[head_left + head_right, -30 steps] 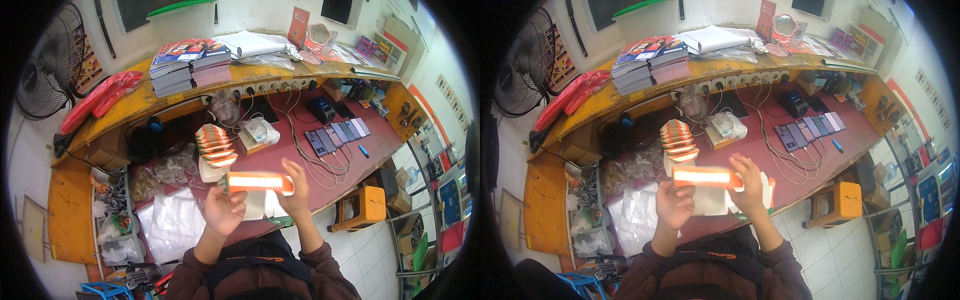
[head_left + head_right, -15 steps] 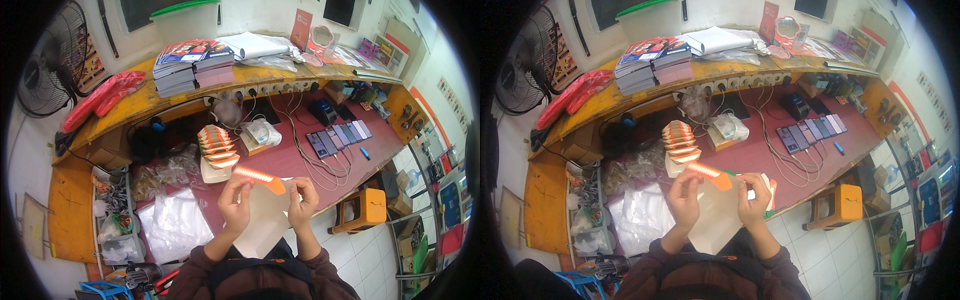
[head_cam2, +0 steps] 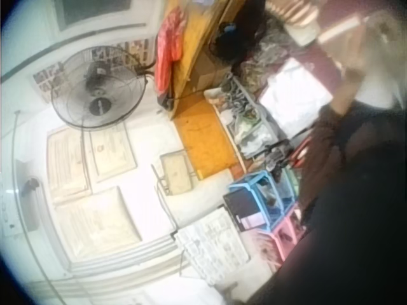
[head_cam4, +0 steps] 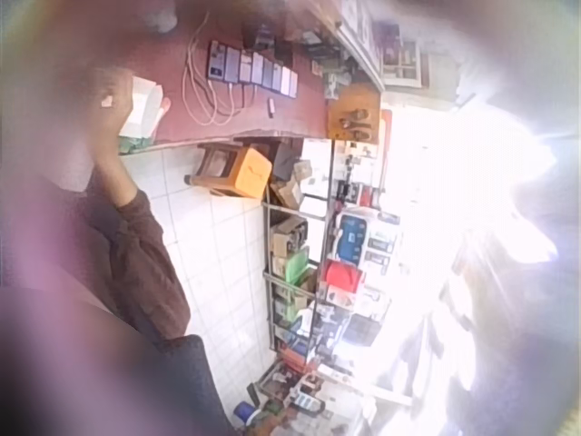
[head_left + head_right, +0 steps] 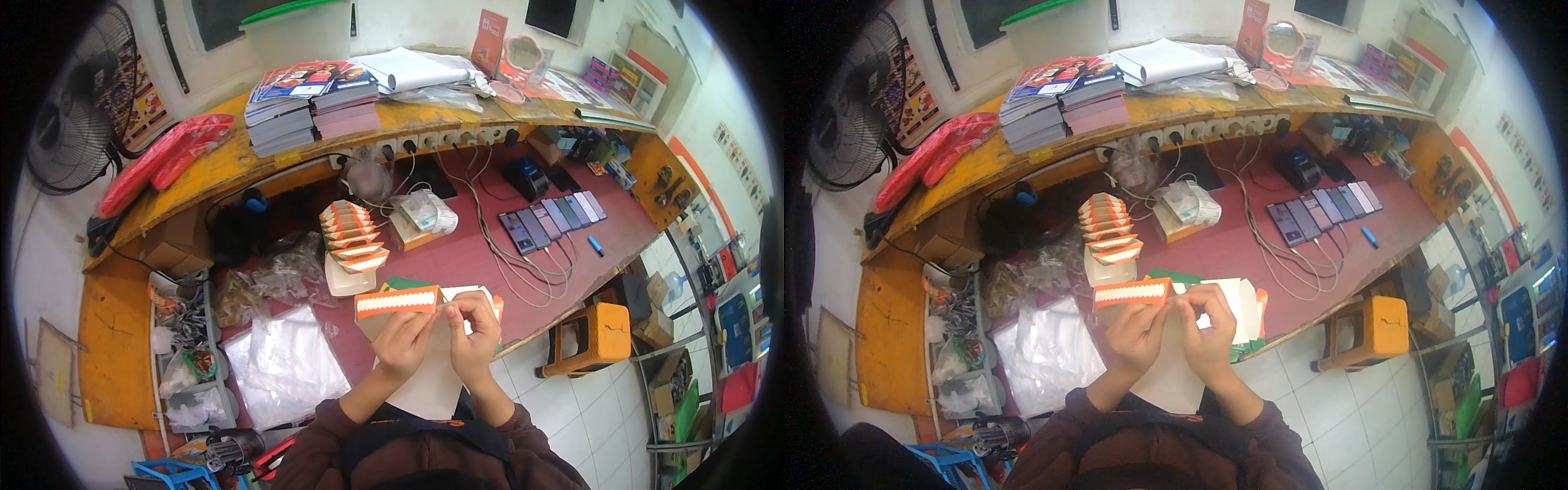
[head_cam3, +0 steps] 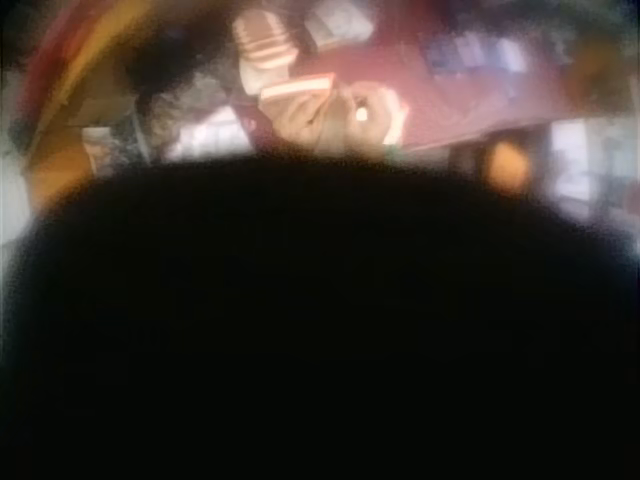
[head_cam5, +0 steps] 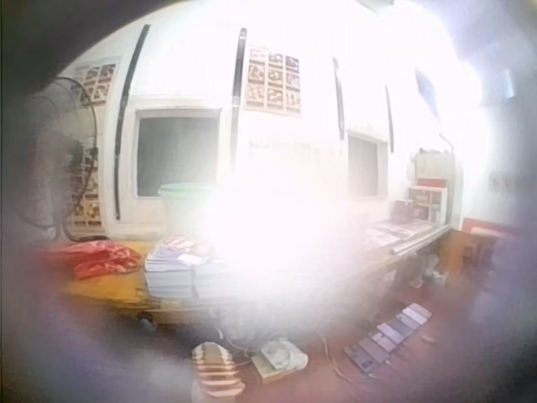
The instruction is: The person assembles small rectangular boxes by folding flat pieces and tucking flaps into place. They repeatedly pick up a flat piece, fold it into a box shape, and place the finished box on a growing stack on the counter.
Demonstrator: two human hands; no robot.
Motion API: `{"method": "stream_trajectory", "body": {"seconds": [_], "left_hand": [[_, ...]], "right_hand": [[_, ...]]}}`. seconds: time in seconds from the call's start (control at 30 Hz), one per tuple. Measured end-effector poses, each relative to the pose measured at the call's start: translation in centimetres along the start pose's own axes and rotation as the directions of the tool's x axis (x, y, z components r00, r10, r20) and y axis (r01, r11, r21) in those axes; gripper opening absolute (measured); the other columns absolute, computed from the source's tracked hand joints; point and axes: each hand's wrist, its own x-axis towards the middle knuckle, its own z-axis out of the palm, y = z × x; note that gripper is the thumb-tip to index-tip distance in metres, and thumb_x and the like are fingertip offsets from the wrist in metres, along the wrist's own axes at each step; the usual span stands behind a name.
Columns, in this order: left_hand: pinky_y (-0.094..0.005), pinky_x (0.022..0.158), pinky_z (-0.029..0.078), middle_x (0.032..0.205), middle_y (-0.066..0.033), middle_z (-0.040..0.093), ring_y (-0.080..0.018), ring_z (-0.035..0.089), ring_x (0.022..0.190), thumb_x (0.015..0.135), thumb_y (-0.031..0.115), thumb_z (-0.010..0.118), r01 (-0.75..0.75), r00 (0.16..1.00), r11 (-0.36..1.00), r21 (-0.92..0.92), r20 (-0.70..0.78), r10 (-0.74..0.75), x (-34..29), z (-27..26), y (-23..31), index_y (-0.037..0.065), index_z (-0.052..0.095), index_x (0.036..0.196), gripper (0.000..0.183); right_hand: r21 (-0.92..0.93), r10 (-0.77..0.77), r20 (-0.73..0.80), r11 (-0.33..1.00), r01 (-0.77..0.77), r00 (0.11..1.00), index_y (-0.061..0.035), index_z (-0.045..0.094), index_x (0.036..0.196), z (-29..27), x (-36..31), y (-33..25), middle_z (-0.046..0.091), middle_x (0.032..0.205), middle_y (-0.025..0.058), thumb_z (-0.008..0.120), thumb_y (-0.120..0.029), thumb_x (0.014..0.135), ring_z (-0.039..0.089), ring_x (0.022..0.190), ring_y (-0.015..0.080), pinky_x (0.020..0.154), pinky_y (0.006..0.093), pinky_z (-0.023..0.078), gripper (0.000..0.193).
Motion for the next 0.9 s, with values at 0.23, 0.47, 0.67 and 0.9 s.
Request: {"method": "stream_trajectory", "body": {"seconds": [0.23,0.47,0.67,0.9], "left_hand": [[-0.0270,0.068,0.047,0.084,-0.0086,0.068,-0.0156,0.063,0.075,0.074,0.003,0.073,0.339,0.939,0.864,-0.372,0.074,-0.337,-1.2,-1.0,0.5,0.000,0.070,0.090,0.016],[-0.0249,0.064,0.047,0.081,-0.0048,0.068,-0.0127,0.061,0.071,0.078,0.018,0.072,0.115,0.992,0.895,-0.431,0.087,-0.086,-0.1,-1.7,0.5,0.003,0.070,0.084,0.017],[-0.0277,0.069,0.047,0.082,-0.0027,0.067,-0.0144,0.061,0.076,0.074,0.017,0.075,0.203,0.975,0.877,-0.435,0.172,-0.140,0.9,-2.2,1.1,0.005,0.071,0.082,0.015],[-0.0297,0.075,0.049,0.091,-0.0064,0.066,-0.0187,0.062,0.087,0.071,0.006,0.077,0.360,0.932,0.714,-0.600,0.191,-0.310,1.1,-1.8,0.3,0.001,0.068,0.089,0.022]], "right_hand": [[0.129,-0.026,-0.009,0.991,0.027,1.000,0.0005,0.061,0.081,0.2,-0.3,-1.1,0.057,0.082,0.0069,0.064,-0.007,0.084,0.053,0.074,0.0131,0.064,0.0241,0.043,0.008],[0.020,-0.191,-0.171,0.980,0.197,0.967,-0.0006,0.062,0.079,0.6,-1.3,-2.6,0.061,0.079,0.0098,0.069,0.002,0.074,0.057,0.072,0.0178,0.064,0.0263,0.045,0.010],[-0.036,-0.232,-0.161,0.973,0.229,0.959,-0.0004,0.063,0.083,0.4,-1.4,-3.2,0.061,0.081,0.0105,0.068,0.002,0.075,0.057,0.072,0.0192,0.064,0.0271,0.045,0.010],[-0.159,-0.434,0.054,0.885,0.437,0.899,0.0004,0.065,0.095,0.1,0.0,-3.1,0.060,0.092,0.0130,0.067,-0.006,0.078,0.058,0.079,0.0234,0.066,0.0305,0.047,0.018]]}}
